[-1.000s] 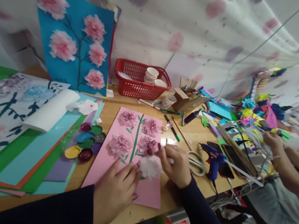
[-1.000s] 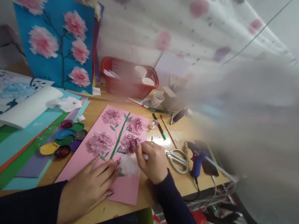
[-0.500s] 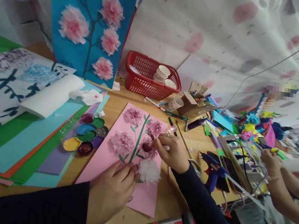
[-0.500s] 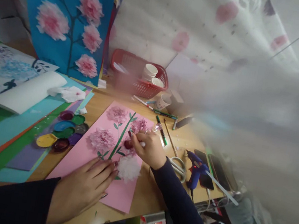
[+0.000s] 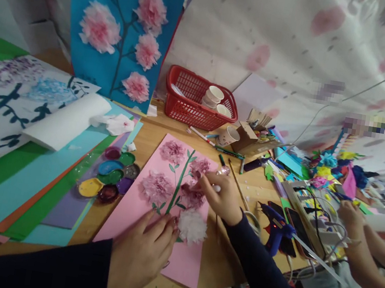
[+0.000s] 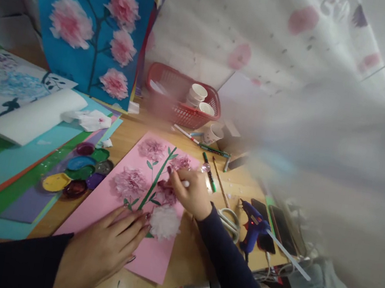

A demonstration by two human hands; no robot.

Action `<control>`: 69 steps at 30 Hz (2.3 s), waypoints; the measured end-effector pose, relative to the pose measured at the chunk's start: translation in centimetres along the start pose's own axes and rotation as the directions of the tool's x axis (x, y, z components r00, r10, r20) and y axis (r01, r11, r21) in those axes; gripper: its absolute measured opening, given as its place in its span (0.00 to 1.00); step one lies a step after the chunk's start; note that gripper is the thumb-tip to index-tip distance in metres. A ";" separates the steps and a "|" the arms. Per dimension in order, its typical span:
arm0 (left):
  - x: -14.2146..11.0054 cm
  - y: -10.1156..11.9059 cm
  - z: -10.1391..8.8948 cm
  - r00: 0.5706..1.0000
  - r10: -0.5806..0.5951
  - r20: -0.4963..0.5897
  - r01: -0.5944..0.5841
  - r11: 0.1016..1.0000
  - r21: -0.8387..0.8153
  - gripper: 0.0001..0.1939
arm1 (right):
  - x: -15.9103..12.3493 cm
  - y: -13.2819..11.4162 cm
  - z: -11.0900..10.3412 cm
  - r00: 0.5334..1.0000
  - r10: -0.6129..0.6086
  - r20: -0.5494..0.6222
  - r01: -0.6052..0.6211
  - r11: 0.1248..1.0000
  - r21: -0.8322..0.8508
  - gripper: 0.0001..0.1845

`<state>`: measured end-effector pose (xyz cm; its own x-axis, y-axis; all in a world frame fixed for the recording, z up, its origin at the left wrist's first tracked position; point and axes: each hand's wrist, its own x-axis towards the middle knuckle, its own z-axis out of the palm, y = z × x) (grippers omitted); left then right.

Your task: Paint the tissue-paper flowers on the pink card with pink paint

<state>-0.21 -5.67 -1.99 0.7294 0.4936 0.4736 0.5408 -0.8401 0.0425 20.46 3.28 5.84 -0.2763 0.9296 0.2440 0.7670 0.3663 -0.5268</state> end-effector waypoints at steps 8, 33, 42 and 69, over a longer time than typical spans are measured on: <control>0.3 0.1 -0.8 0.999 -0.048 0.010 0.048 0.999 -0.017 0.21 | -1.6 -0.3 -0.2 0.996 0.054 -0.076 -0.055 0.998 -0.009 0.26; 0.5 0.2 -1.0 0.996 -0.083 0.015 0.083 0.996 -0.027 0.22 | -1.9 0.0 1.0 0.977 0.172 -0.124 -0.159 0.981 0.107 0.23; 0.5 0.2 -1.2 0.998 -0.069 0.002 0.069 0.998 -0.006 0.21 | -3.9 -1.4 0.1 0.999 0.047 -0.009 -0.047 0.999 0.023 0.24; 0.5 -0.1 -1.1 0.997 0.023 0.068 -0.024 1.000 0.016 0.17 | -1.5 3.9 -1.6 0.893 0.427 -0.143 -0.355 0.863 0.360 0.28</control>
<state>-0.38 -5.61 -0.80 0.7686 0.4880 0.4136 0.5296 -0.8481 0.0165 24.80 3.20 4.73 0.1636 0.9805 0.1089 0.5512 0.0007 -0.8344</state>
